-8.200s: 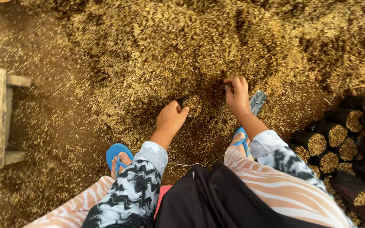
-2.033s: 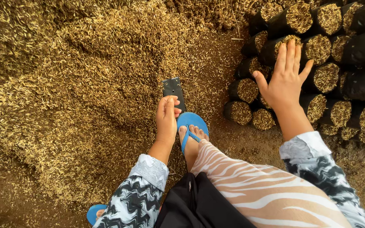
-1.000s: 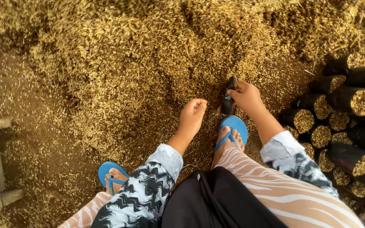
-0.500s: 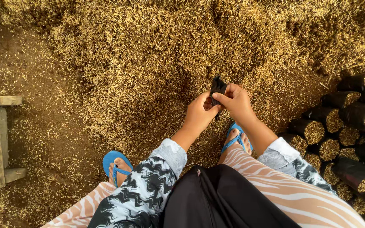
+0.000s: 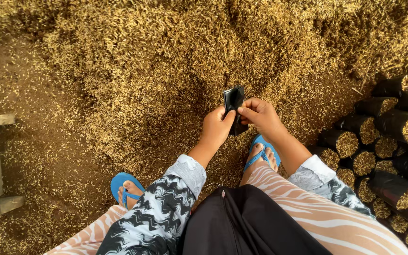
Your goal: The person scoops loose grains from a large pile on the ground and packs them into small black plastic bags. They fold the top of each bag to seal it and place the filled bags aside. The process is repeated multiple times.
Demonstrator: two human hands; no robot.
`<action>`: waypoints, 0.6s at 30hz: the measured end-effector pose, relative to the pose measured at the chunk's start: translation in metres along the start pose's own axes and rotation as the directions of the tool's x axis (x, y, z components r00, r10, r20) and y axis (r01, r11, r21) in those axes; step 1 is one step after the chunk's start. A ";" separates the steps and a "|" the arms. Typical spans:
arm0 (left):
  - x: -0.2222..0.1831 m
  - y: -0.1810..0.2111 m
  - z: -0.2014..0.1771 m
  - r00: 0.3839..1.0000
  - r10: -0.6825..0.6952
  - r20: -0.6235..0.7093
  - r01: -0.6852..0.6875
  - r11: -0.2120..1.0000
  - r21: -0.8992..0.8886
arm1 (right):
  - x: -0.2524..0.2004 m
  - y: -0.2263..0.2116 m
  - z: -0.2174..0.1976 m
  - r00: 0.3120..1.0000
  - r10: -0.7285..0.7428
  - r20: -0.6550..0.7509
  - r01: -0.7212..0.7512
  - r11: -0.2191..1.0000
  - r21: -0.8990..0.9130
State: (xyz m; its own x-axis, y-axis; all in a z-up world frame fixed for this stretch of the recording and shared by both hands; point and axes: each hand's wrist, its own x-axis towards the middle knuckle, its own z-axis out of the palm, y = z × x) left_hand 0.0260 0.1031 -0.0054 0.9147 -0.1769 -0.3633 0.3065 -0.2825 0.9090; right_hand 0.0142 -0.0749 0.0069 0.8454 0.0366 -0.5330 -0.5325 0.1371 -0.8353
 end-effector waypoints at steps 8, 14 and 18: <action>0.017 -0.024 0.021 0.996 -0.047 -0.079 0.059 0.985 0.161 | -0.013 0.002 -0.050 0.974 -0.013 -0.228 0.079 0.957 0.280; 0.019 0.005 0.075 0.988 0.100 0.118 -0.095 0.994 -0.048 | -0.032 -0.009 -0.098 0.887 -0.144 -0.439 0.276 0.927 0.252; 0.015 0.046 0.082 0.950 0.308 0.047 -0.311 0.942 0.127 | -0.034 -0.007 -0.101 0.846 -0.222 -0.485 0.303 0.948 0.093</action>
State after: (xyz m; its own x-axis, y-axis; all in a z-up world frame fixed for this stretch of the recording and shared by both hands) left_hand 0.0319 0.0104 0.0142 0.9512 -0.2992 -0.0754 -0.0293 -0.3308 0.9433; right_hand -0.0148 -0.1768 0.0169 0.8126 -0.4800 -0.3306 -0.2449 0.2336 -0.9410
